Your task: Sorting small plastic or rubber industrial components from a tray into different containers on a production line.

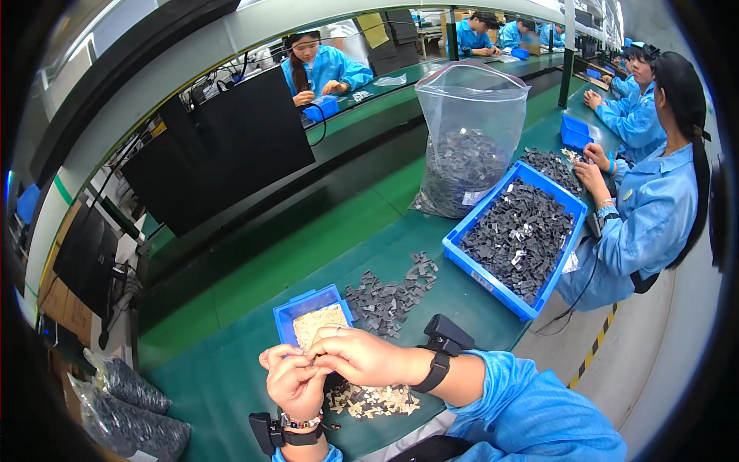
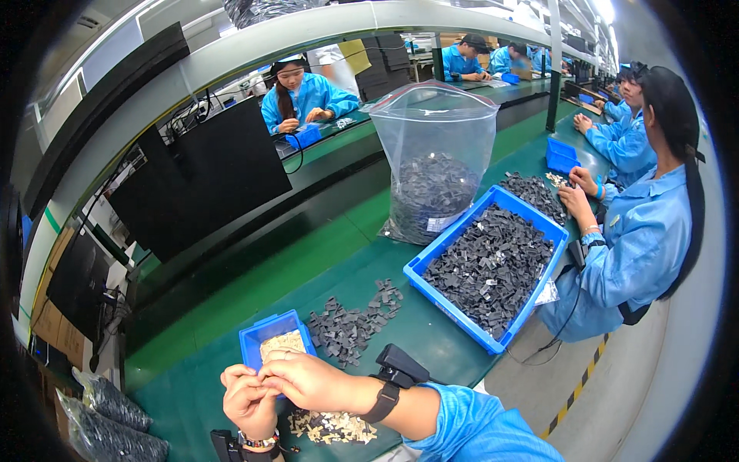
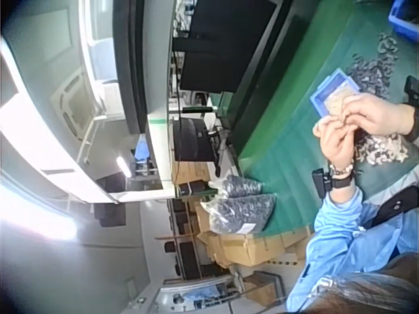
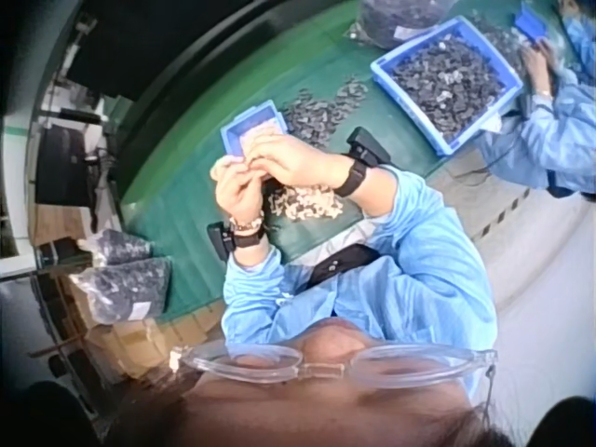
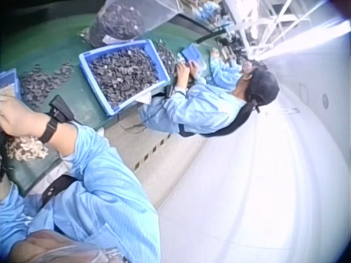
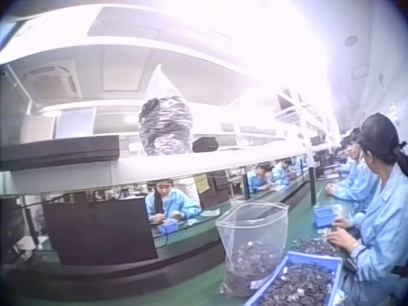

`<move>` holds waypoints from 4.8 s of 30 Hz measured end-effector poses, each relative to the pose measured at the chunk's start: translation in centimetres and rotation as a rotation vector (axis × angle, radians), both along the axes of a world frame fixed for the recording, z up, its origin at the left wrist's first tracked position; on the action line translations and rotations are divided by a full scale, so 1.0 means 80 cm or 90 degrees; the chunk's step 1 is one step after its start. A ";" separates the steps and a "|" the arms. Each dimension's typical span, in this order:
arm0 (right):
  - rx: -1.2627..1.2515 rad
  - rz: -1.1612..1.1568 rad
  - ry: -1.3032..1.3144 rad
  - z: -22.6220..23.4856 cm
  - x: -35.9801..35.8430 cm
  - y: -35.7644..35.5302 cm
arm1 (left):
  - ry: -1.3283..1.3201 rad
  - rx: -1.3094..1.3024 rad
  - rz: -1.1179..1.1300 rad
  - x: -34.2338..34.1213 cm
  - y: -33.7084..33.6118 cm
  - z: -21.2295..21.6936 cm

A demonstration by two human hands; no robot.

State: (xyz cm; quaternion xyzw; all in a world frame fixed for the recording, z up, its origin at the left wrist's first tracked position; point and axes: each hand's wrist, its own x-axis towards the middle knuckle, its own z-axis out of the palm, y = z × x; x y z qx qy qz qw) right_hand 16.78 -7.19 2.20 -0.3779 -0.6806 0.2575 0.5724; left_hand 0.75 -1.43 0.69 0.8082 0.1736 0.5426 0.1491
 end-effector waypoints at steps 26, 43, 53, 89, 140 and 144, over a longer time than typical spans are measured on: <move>0.067 -0.087 0.287 0.018 0.049 0.000 | 0.087 -0.044 0.004 -0.005 0.008 0.010; -0.087 -0.023 0.715 0.005 0.109 0.019 | -0.197 -0.661 -0.099 -0.009 0.047 -0.036; -0.216 -0.236 0.195 0.010 0.093 0.015 | -0.354 -0.707 0.008 -0.021 0.067 -0.033; -0.270 0.016 -0.605 -0.007 0.044 -0.001 | -0.349 -0.698 0.005 -0.012 0.052 -0.016; -0.339 0.330 -0.046 0.013 0.079 0.011 | -0.179 -0.562 -0.004 -0.008 0.039 -0.068; -0.332 0.258 -0.082 0.012 0.078 0.004 | -0.108 -0.507 0.053 0.001 0.025 -0.067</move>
